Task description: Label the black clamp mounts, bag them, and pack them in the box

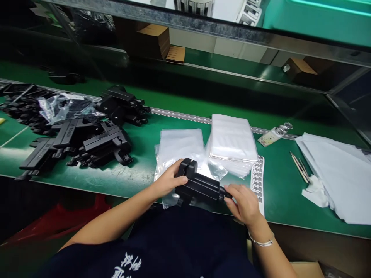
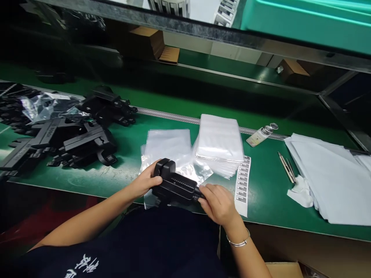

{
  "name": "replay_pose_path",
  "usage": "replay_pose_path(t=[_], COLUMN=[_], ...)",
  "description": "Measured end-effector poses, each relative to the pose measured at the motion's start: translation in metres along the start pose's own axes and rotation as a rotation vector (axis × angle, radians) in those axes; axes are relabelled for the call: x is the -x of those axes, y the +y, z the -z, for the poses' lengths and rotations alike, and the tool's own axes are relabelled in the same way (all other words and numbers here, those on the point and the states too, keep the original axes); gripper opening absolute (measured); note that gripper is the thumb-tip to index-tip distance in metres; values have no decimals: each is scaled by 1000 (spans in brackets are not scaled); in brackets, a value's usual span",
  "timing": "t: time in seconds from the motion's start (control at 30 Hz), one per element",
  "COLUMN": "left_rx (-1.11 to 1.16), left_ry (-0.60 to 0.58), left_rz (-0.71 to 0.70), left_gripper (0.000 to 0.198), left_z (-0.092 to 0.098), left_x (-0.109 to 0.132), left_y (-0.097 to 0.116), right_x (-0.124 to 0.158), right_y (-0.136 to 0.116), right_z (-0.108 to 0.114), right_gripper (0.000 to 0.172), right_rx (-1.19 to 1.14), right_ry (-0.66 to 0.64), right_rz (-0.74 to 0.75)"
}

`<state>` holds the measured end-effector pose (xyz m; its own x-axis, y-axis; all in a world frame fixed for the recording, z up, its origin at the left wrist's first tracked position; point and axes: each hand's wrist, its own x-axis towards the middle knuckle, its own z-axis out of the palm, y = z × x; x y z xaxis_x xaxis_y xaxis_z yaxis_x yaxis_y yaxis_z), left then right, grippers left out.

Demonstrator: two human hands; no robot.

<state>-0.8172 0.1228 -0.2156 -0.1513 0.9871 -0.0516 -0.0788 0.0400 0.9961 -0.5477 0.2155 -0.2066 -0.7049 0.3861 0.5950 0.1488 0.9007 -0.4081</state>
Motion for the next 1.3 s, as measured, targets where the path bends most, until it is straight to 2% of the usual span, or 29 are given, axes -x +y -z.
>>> replay_pose_path(t=[0.07, 0.17, 0.23, 0.3, 0.37, 0.4, 0.47, 0.57, 0.63, 0.7, 0.87, 0.97, 1.1, 1.23, 1.3], left_rx=[4, -197, -362, -461, -485, -478, -424, -235, -125, -85, -39, 13, 104, 164, 163], left_ry=[24, 39, -26, -132, -183, -154, -24, 142, 157, 153, 144, 162, 211, 234, 224], left_rz=[-4, -80, -171, -261, -279, -253, -154, -18, 18, 28, 32, 26, 57, 83, 95], left_gripper=[62, 60, 56, 52, 50, 50, 52, 59, 64, 66, 66, 65, 63, 59, 56], left_z=[0, 1, 3, 4, 3, 3, 2, 0, -2, -3, -7, -10, -18, -24, -25], left_x=[2, 7, 10, 12, 13, 13, 13, 10, 7, 6, 5, 5, 3, -1, -2], left_y=[-2, 3, 10, 15, 17, 17, 14, 8, 4, 2, -8, -10, -3, 7, 9], right_x=[-4, -12, -16, -17, -16, -14, -10, -3, -1, -1, -3, 1, 9, 10, 7], right_y=[-7, -9, -5, 2, 7, 7, 7, 1, -3, -6, -9, -5, 1, 0, -1], right_z=[-3, -12, -18, -24, -28, -29, -31, -30, -26, -22, -15, -18, -23, -23, -21], right_gripper=[21, 21, 22, 23, 26, 27, 34, 40, 36, 30, 28, 36, 47, 45, 38], right_rx=[-141, -560, -920, -1207, -1345, -1365, -1312, -983, -720, -565, -514, -609, -724, -656, -573], right_ry=[-14, -12, -74, -166, -222, -220, -149, -18, -12, -31, -23, 15, 71, 135, 167], right_rz=[-171, -721, -1053, -1239, -1315, -1320, -1253, -986, -838, -770, -750, -756, -768, -754, -738])
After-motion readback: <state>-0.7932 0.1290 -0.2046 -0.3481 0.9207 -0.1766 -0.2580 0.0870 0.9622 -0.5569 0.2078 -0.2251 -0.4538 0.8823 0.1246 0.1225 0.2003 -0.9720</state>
